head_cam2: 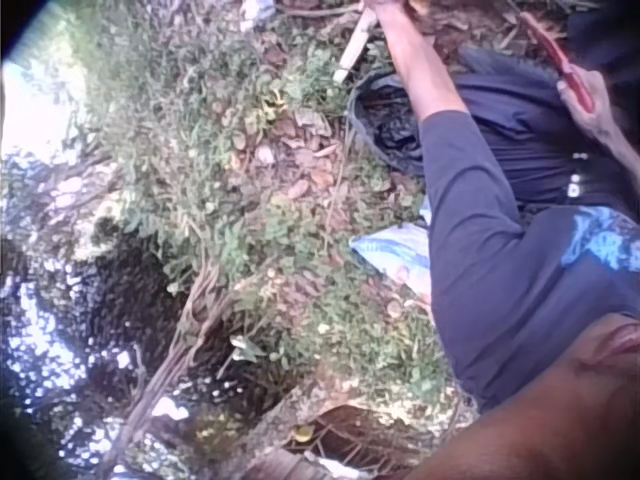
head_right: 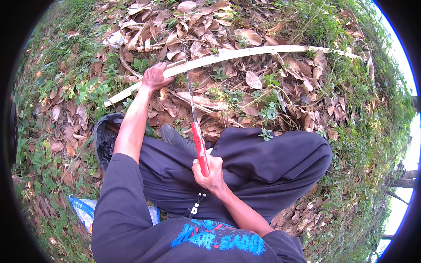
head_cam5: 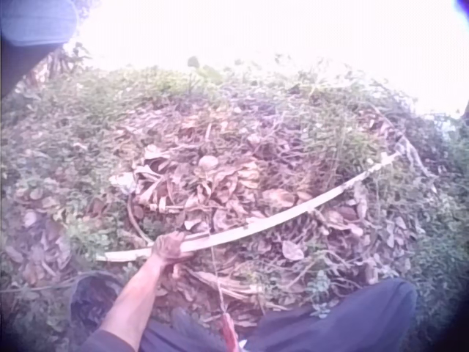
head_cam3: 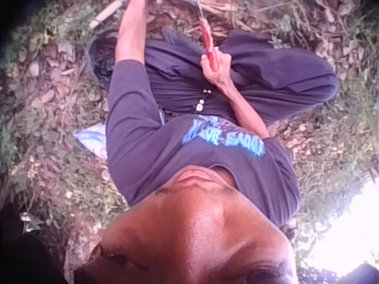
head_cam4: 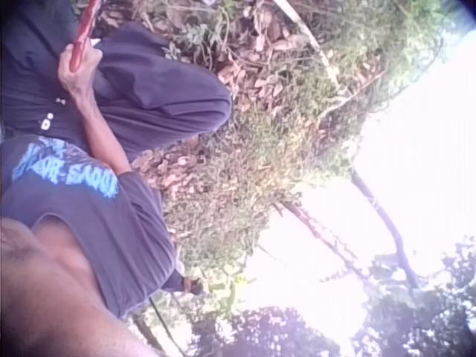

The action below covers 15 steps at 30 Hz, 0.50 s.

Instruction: The person sits on the ground and uses a red hand saw to cut a long, thin piece of light-colored wood. They hold the wood steady with their left hand and saw back and forth with their right hand, gradually cutting through the material.

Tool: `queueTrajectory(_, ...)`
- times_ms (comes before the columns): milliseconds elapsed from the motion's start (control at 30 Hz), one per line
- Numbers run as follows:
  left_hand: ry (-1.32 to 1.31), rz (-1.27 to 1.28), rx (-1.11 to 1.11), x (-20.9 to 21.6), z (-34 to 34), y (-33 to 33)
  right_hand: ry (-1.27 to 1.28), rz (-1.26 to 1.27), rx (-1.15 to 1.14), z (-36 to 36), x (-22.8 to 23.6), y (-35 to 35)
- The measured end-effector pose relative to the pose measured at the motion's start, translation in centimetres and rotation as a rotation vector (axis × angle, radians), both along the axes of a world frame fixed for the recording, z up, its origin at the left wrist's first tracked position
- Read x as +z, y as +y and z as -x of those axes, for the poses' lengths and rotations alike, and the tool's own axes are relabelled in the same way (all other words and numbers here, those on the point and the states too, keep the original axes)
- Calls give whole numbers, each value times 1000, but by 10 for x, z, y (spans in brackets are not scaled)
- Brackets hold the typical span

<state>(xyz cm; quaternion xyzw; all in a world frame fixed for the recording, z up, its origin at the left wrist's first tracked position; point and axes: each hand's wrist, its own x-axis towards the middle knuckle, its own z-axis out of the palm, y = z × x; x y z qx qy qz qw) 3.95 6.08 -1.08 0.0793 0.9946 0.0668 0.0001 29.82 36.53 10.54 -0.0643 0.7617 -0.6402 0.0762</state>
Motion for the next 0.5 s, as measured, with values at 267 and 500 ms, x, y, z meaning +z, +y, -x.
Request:
queueTrajectory(267,7,3,15,-3,1,-4,-15,90,16,13,24,7)
queueTrajectory(500,25,-36,21,-3,1,-1,61,108,-78,73,4,-24)
